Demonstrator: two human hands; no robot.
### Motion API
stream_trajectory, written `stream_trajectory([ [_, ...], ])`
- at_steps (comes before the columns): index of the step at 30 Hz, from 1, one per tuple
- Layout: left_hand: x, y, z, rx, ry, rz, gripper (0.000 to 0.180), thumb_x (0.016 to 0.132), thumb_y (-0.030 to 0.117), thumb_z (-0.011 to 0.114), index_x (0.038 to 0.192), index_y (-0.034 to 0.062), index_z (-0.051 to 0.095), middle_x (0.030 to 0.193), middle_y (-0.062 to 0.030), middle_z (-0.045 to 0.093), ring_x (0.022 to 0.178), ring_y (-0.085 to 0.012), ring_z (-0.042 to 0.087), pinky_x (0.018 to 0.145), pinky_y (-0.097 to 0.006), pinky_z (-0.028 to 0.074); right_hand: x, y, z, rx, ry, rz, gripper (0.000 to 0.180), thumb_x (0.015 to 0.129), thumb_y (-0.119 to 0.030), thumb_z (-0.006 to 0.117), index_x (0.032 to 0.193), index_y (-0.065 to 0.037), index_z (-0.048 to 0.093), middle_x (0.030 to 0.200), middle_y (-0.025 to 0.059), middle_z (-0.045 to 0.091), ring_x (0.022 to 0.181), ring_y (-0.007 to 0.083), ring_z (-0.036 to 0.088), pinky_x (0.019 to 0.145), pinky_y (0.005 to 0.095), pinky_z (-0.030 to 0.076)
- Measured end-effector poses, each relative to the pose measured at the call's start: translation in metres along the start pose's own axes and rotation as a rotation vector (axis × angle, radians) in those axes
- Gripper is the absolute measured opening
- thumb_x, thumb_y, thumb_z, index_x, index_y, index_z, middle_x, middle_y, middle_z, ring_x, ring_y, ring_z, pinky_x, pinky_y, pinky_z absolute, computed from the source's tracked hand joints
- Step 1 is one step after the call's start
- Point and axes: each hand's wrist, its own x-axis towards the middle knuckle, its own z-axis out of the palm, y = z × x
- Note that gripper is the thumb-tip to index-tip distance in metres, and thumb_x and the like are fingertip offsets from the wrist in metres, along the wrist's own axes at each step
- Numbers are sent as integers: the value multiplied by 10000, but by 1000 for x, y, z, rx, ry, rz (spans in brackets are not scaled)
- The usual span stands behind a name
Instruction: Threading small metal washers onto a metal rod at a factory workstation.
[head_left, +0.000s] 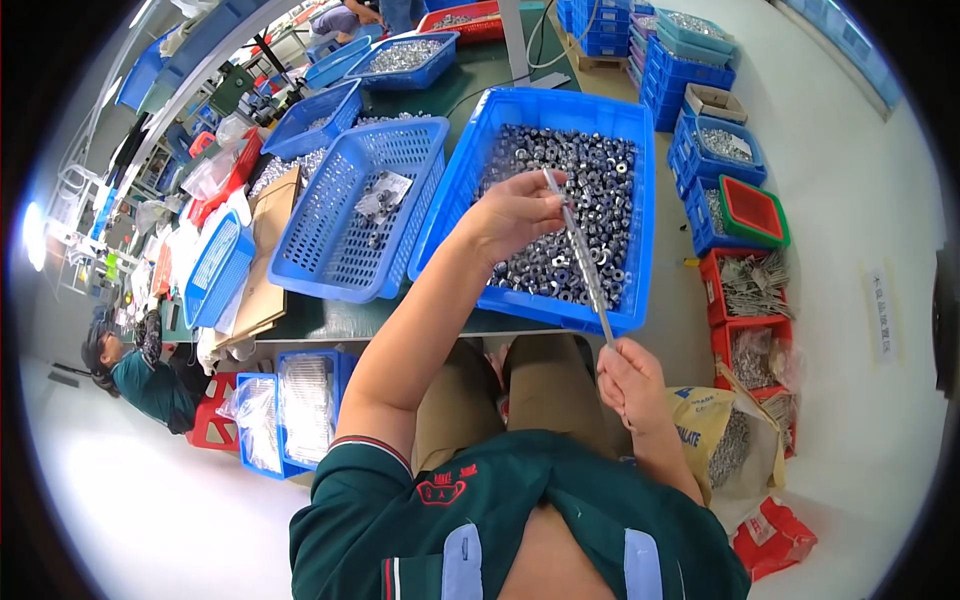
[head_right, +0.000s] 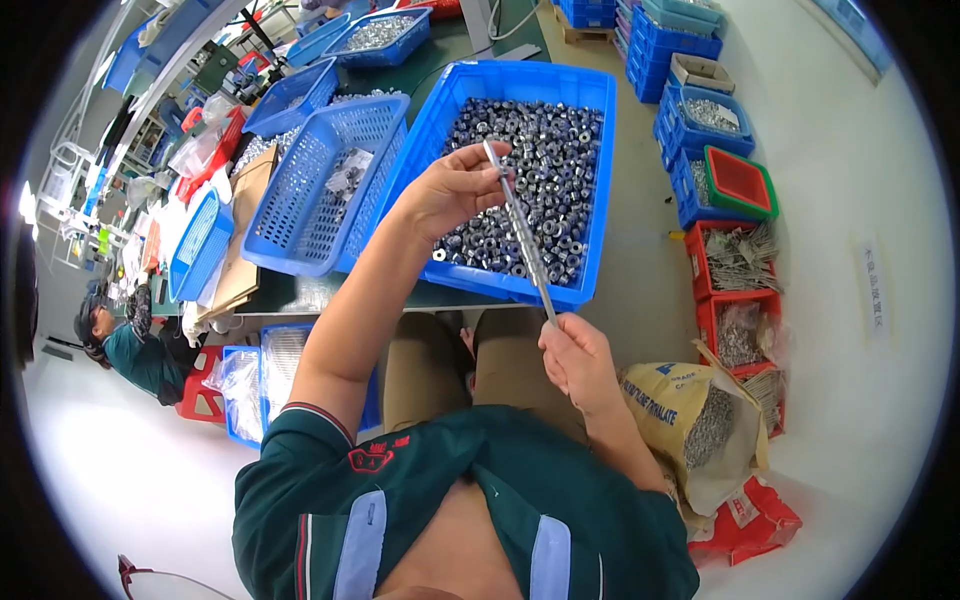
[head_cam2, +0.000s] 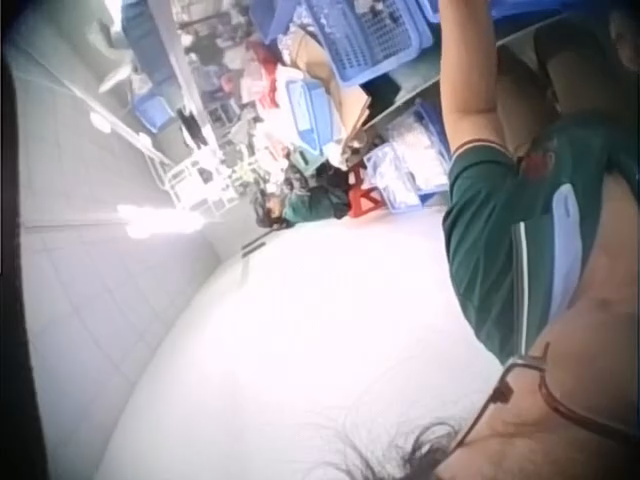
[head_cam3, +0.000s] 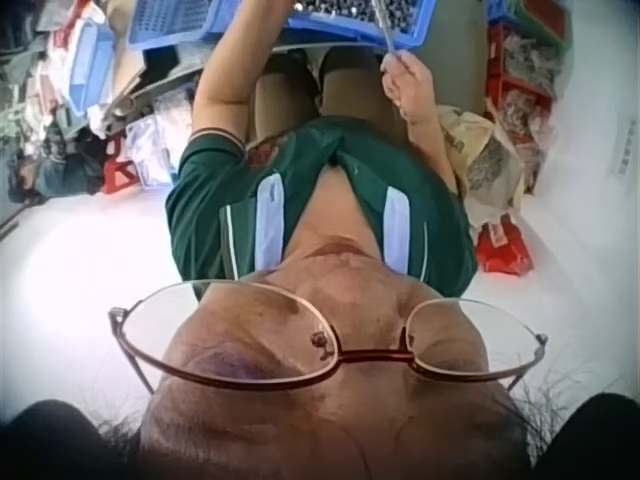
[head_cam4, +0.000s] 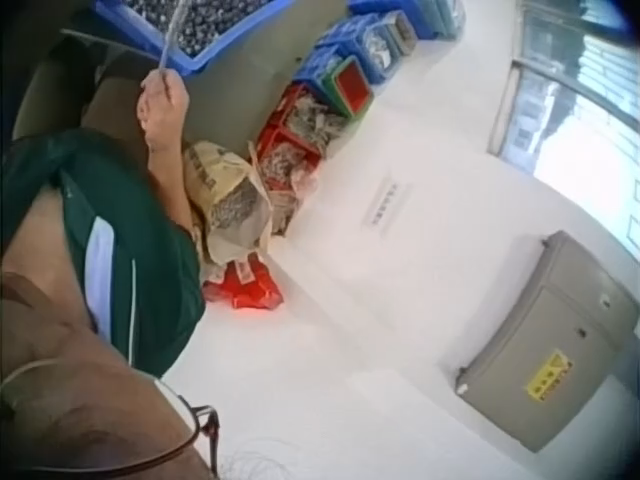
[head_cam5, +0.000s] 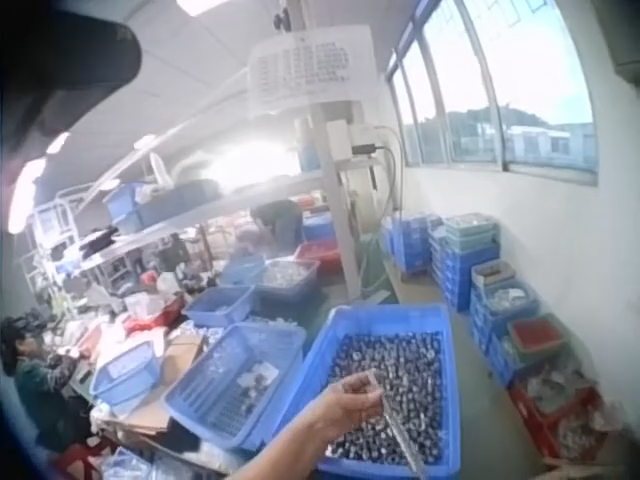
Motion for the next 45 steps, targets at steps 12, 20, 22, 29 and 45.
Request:
stream_trajectory([
  [12, 18, 3, -18, 1151, 105, 260, 274, 767, 151, 651, 1014, 33, 639, 955, -66, 638, 837, -189, 616, 721, -294, 481, 2, -4, -5, -75, 101, -89, 197, 913, -186, 495, 780, -41, 482, 486, -26, 386, 366, 37, 322, 346, 181, 257],
  [20, 38, -29, -20, 1968, -43, 214, 254, 694, 97, 634, 947, 117, 647, 965, -96, 567, 940, -297, 565, 796, -402, 467, -7, -3, -6, -54, 114, -74, 193, 908, -188, 505, 781, -45, 480, 485, -26, 383, 368, 38, 327, 348, 178, 257],
  [22, 40, -29, -19, 1998, -33, 198, 243, 695, 104, 641, 937, 118, 642, 966, -88, 557, 912, -293, 575, 778, -408, 471, -8, -2, -7, -55, 117, -85, 193, 908, -188, 506, 780, -46, 480, 484, -25, 385, 368, 38, 330, 348, 178, 257],
  [29, 32, -8, -24, 1663, -11, 211, 248, 721, 149, 676, 946, 64, 618, 911, -86, 638, 821, -248, 616, 760, -342, 491, -5, -2, -9, -71, 107, -62, 190, 907, -184, 508, 782, -43, 482, 483, -24, 393, 367, 39, 336, 346, 180, 260],
  [45, -3, 28, -21, 566, -21, 150, 224, 816, 48, 614, 1020, -30, 566, 935, -114, 640, 815, -193, 645, 738, -301, 537, -9, -1, -14, 9, -55, 24, 185, 903, -179, 507, 786, -36, 493, 504, -28, 401, 381, 33, 338, 355, 173, 262],
])
